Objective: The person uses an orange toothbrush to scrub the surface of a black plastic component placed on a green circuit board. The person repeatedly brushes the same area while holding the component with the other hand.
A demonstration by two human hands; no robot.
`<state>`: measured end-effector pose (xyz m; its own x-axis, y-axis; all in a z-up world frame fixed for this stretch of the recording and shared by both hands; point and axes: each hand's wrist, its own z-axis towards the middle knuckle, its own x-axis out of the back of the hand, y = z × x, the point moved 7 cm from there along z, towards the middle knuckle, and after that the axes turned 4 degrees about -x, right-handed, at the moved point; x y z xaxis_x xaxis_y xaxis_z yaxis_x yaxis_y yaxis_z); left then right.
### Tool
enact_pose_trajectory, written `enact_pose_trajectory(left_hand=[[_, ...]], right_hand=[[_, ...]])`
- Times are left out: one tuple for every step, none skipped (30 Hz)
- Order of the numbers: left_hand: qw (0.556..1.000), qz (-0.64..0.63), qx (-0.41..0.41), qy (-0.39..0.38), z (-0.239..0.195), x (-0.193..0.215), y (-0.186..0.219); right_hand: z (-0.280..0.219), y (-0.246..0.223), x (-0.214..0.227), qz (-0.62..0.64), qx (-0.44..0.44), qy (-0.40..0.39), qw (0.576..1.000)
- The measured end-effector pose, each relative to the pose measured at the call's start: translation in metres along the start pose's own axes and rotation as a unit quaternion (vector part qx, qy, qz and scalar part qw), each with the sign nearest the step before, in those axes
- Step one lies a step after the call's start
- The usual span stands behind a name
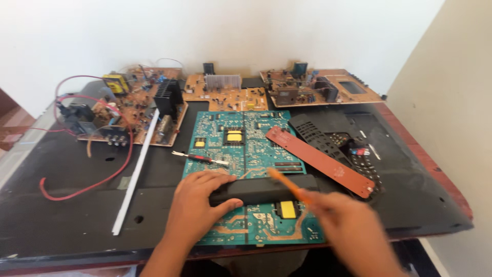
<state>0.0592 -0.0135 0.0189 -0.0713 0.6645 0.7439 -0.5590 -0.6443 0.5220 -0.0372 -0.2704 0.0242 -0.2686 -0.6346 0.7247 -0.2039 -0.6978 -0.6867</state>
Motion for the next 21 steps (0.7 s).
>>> enact_pose_trajectory(left_hand=[[1.000, 0.001, 0.004, -0.001, 0.001, 0.001, 0.000], [1.000, 0.000, 0.007, -0.001, 0.000, 0.001, 0.000], [1.000, 0.000, 0.010, -0.002, 0.000, 0.001, 0.000], [1.000, -0.001, 0.004, 0.002, 0.000, 0.002, 0.001], [1.000, -0.003, -0.002, 0.006, 0.000, 0.003, 0.002], [1.000, -0.004, -0.009, 0.009, 0.000, 0.003, 0.003], [1.000, -0.005, -0.009, 0.010, 0.000, 0.003, 0.002], [1.000, -0.007, -0.009, 0.011, 0.000, 0.003, 0.001], [1.000, -0.009, -0.009, 0.012, 0.000, 0.003, 0.001], [1.000, -0.013, -0.007, 0.011, 0.000, 0.002, 0.000], [1.000, -0.017, -0.005, 0.011, 0.000, 0.002, 0.000], [1.000, -0.020, -0.003, 0.010, -0.001, 0.002, -0.001], [1.000, -0.023, -0.006, 0.014, -0.001, 0.003, -0.001], [1.000, -0.025, -0.008, 0.016, -0.001, 0.004, -0.001], [0.999, -0.028, -0.011, 0.019, -0.001, 0.004, 0.000], [0.999, -0.030, -0.011, 0.018, -0.001, 0.005, 0.000], [0.999, -0.032, -0.012, 0.016, -0.001, 0.005, 0.001], [0.999, -0.035, -0.011, 0.015, -0.002, 0.004, 0.001], [0.999, -0.038, -0.009, 0.012, -0.002, 0.004, 0.000], [0.999, -0.042, -0.007, 0.010, -0.003, 0.003, -0.002], [0.999, -0.046, -0.005, 0.007, -0.003, 0.003, -0.004]], right_hand=[[-0.002, -0.008, -0.015, 0.011, 0.020, -0.020, 1.000], [-0.003, -0.014, -0.026, 0.020, 0.039, -0.038, 0.998], [-0.003, -0.016, -0.033, 0.008, 0.047, -0.042, 0.998], [-0.003, -0.016, -0.037, -0.007, 0.054, -0.046, 0.997], [-0.001, -0.014, -0.039, -0.021, 0.061, -0.049, 0.997], [0.002, -0.003, -0.034, -0.018, 0.026, -0.041, 0.999], [0.006, 0.012, -0.026, -0.015, -0.010, -0.033, 0.999], [0.009, 0.028, -0.015, -0.013, -0.045, -0.024, 0.999], [0.012, 0.043, -0.002, -0.048, -0.066, -0.006, 0.997], [0.016, 0.058, 0.011, -0.082, -0.086, 0.012, 0.993], [0.020, 0.072, 0.022, -0.115, -0.104, 0.030, 0.987], [0.023, 0.081, 0.022, -0.054, -0.100, 0.012, 0.993], [0.027, 0.088, 0.019, 0.008, -0.095, -0.007, 0.995], [0.030, 0.092, 0.012, 0.071, -0.091, -0.027, 0.993], [0.032, 0.091, 0.002, 0.038, -0.068, -0.059, 0.995], [0.033, 0.088, -0.012, 0.004, -0.045, -0.091, 0.995], [0.034, 0.085, -0.026, -0.029, -0.021, -0.123, 0.992], [0.036, 0.085, -0.038, -0.035, -0.031, -0.148, 0.988], [0.038, 0.085, -0.050, -0.042, -0.040, -0.174, 0.983], [0.041, 0.086, -0.059, -0.050, -0.049, -0.199, 0.977], [0.047, 0.083, -0.058, -0.062, 0.000, -0.186, 0.981]])
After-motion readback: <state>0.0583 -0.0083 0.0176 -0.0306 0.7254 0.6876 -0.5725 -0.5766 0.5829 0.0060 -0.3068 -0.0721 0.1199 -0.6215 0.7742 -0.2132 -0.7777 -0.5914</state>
